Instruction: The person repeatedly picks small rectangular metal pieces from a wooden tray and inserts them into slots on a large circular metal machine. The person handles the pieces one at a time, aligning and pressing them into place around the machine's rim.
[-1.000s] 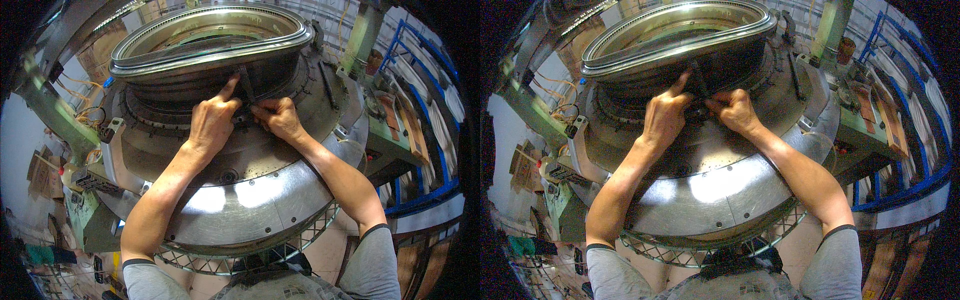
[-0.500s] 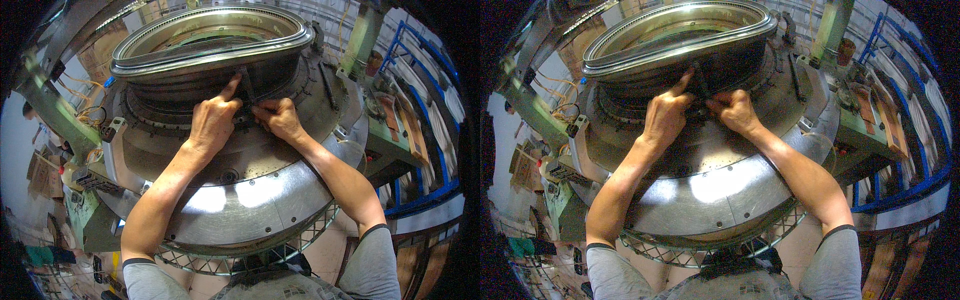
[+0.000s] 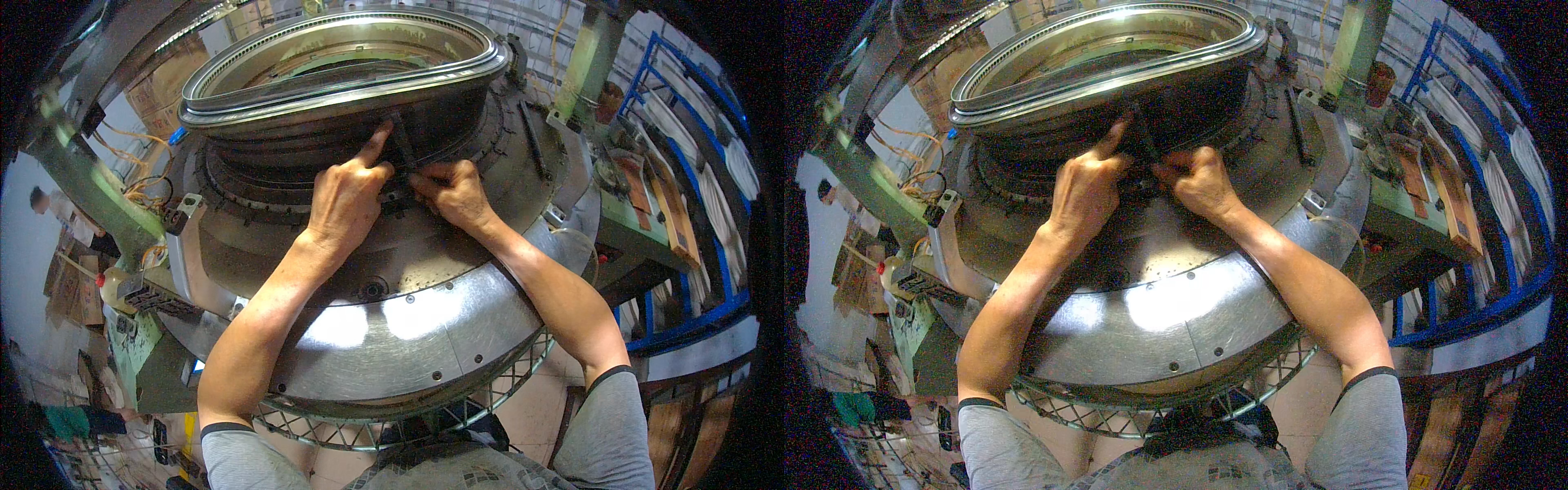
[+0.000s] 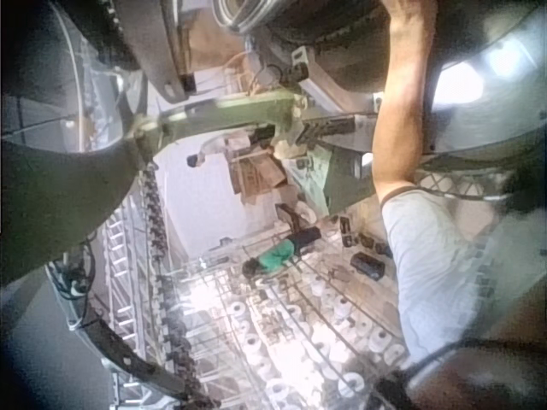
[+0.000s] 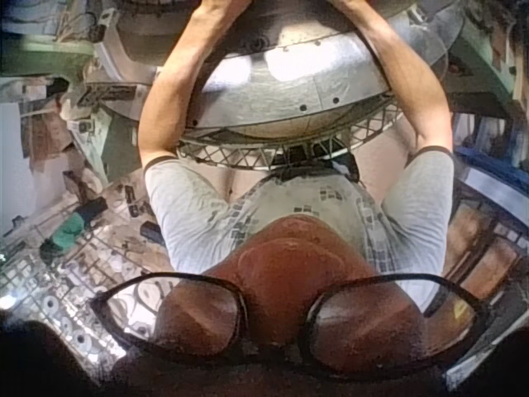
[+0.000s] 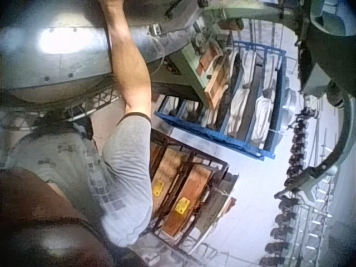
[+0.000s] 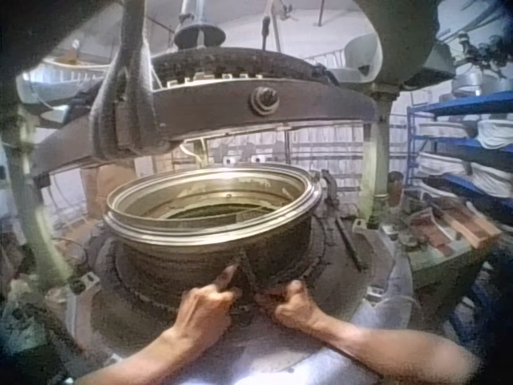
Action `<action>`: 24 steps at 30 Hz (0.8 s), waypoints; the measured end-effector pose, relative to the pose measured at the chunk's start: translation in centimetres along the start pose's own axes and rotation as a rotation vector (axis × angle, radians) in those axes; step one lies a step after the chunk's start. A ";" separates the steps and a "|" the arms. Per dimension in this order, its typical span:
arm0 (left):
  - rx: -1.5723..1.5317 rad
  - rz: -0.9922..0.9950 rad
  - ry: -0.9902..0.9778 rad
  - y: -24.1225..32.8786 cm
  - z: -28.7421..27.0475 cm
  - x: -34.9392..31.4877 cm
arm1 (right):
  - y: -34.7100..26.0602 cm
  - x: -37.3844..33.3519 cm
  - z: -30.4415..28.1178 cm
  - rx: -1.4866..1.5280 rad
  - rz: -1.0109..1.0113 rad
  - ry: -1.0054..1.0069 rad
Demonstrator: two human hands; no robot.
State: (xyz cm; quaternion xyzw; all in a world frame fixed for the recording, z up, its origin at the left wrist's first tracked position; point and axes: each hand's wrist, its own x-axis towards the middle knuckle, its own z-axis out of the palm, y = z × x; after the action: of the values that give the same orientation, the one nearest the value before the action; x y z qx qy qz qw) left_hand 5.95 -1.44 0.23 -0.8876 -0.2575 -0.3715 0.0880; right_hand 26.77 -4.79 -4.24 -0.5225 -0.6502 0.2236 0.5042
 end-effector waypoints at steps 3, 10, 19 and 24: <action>0.009 -0.005 -0.012 0.0 0.0 0.0 | 0.1 0.0 0.0 -0.009 -0.014 0.009; 0.033 -0.018 -0.037 0.2 -0.2 0.0 | 0.0 0.1 0.1 -0.003 -0.007 0.002; 0.032 0.009 -0.042 0.1 -0.2 0.1 | -0.3 -0.1 0.1 0.003 0.016 -0.004; 0.018 0.017 -0.036 0.2 -0.3 0.2 | 0.1 0.1 0.1 -0.022 0.003 0.001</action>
State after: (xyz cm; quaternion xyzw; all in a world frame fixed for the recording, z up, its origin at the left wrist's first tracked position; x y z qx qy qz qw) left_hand 6.01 -1.60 0.61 -0.8954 -0.2549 -0.3525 0.0947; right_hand 26.76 -4.69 -4.31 -0.5292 -0.6516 0.2168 0.4983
